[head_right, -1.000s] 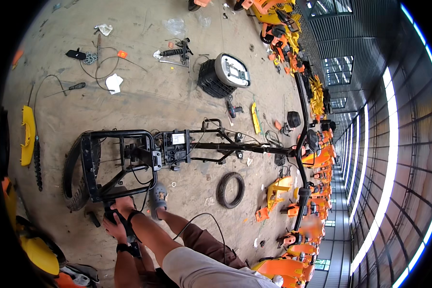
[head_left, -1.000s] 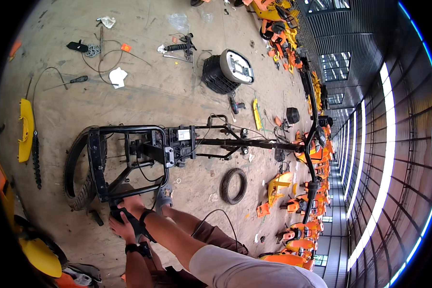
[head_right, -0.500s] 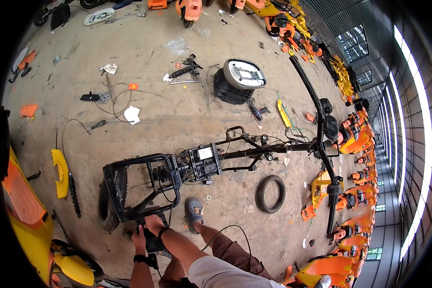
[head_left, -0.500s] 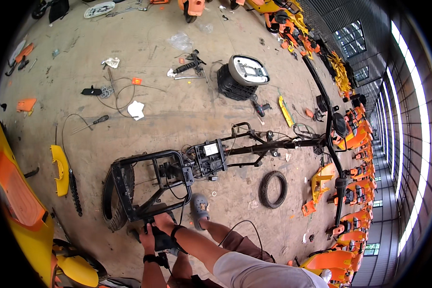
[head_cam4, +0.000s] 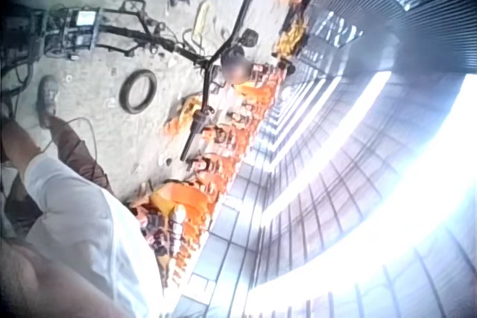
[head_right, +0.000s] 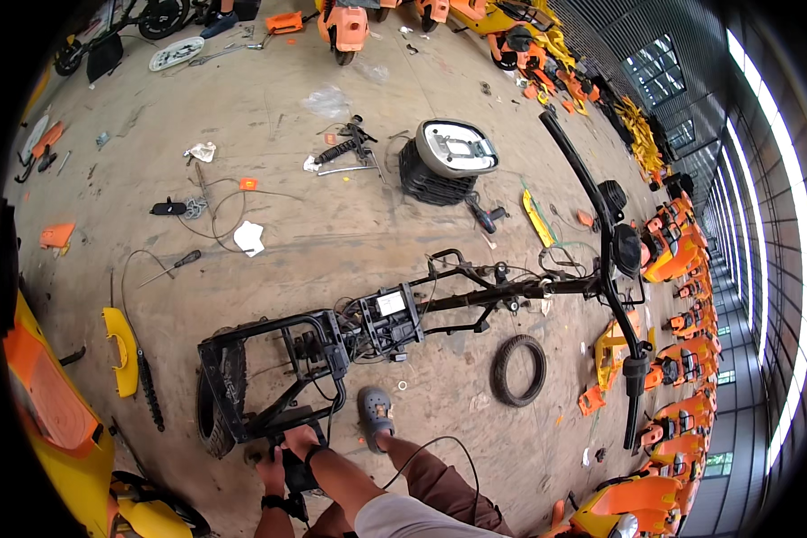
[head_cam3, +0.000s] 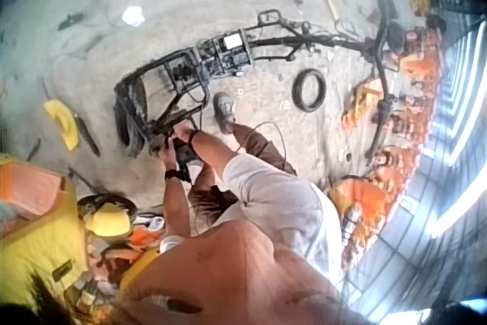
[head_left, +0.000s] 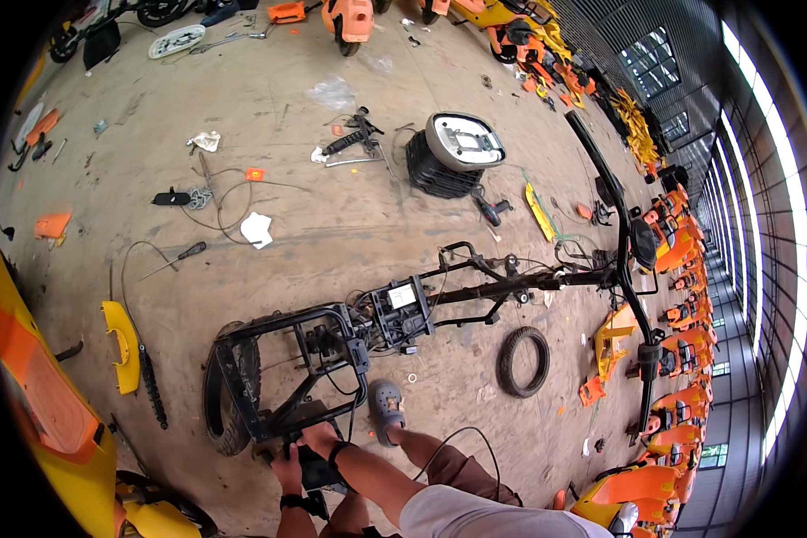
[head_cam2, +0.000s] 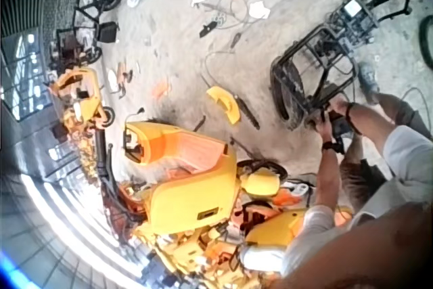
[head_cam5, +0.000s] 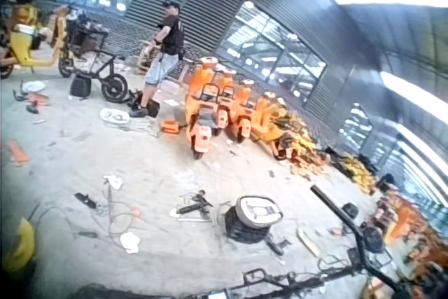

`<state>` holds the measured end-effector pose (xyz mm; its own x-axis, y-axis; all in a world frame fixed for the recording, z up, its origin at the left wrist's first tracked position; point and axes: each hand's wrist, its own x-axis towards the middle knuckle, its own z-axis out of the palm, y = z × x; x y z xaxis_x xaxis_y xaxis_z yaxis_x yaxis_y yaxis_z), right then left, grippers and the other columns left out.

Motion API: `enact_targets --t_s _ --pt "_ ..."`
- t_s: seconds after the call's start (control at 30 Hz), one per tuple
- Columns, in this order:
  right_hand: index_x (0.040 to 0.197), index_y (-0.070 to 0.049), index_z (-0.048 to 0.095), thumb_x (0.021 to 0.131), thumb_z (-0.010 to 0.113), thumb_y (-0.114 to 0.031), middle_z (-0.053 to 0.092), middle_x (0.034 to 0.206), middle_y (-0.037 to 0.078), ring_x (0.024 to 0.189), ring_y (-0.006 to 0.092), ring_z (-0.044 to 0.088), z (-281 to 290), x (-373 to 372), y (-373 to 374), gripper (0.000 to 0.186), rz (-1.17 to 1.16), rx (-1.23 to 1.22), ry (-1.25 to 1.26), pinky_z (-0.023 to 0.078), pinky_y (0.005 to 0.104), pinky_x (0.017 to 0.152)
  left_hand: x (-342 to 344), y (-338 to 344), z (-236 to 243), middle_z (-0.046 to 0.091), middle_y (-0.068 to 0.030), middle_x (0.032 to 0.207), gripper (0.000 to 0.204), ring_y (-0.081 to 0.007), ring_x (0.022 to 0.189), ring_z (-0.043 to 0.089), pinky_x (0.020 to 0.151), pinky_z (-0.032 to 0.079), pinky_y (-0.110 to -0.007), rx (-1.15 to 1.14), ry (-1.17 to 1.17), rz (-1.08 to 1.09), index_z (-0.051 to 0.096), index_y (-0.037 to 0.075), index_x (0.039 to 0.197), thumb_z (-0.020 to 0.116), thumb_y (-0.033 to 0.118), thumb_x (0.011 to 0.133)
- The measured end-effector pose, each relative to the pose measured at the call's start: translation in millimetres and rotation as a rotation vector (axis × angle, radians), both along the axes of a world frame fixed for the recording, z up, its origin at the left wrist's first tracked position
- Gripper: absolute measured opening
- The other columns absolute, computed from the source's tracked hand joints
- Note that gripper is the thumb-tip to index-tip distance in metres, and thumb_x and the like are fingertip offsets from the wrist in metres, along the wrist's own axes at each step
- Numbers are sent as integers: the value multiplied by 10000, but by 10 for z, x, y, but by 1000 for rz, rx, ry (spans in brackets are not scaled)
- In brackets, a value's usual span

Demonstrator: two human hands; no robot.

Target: The person connects electrical wires and components to the handlebar assembly of an electric scooter, installs a battery into the chassis, and checks the display on the console.

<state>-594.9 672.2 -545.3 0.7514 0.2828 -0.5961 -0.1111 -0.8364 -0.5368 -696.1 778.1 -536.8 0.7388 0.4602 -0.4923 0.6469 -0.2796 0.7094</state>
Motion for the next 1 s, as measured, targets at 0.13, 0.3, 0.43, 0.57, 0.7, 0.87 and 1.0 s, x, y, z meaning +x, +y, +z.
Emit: enact_targets --t_s 0.13,0.3,0.43,0.57,0.7,0.87,1.0 --pt "1012 -42 608 792 588 -249 616 1005 182 927 337 585 -31 -32 -18 302 19 -12 -27 465 446 741 68 -16 73 650 -247 867 387 -387 839 634 736 480 -405 -23 22 -9 631 -57 953 601 316 856" --pt "1035 -59 609 774 622 -300 610 1047 169 970 345 575 72 -11 14 356 75 -51 -61 451 463 764 -104 14 -85 642 -262 857 416 -402 816 626 711 471 -419 15 116 -49 625 -64 963 593 339 863" --pt "1054 -73 610 759 650 -340 606 1080 159 1004 351 567 294 41 42 400 205 -173 -163 440 476 783 -303 -43 175 627 -255 783 322 -424 809 610 688 475 -432 -4 143 -55 621 -60 822 638 262 819" --pt "1069 -118 626 823 571 -372 609 1060 135 946 332 571 383 140 305 358 396 -415 7 401 497 724 -1094 -8 88 648 -203 830 182 -306 758 643 661 515 -360 121 -79 -190 637 -38 821 595 138 800" --pt "1078 -113 630 883 479 -232 604 1051 116 917 318 557 385 90 585 274 487 -686 106 368 518 718 -1170 -271 1254 676 -135 883 216 -200 798 649 702 507 -291 -479 320 496 656 -59 929 573 114 830" --pt "1159 -91 602 917 406 -243 574 1162 113 1033 318 521 457 -57 590 346 577 -777 117 299 560 848 -1164 -449 2243 673 -144 983 281 -237 911 618 828 482 -342 -390 410 228 637 -14 1055 567 194 880" --pt "1215 -103 574 916 403 -275 538 1242 99 1124 321 470 690 -67 767 385 624 -773 98 296 561 860 -1446 -556 2059 670 -165 955 270 -243 872 616 809 481 -355 -271 337 206 636 -39 1014 558 178 873"
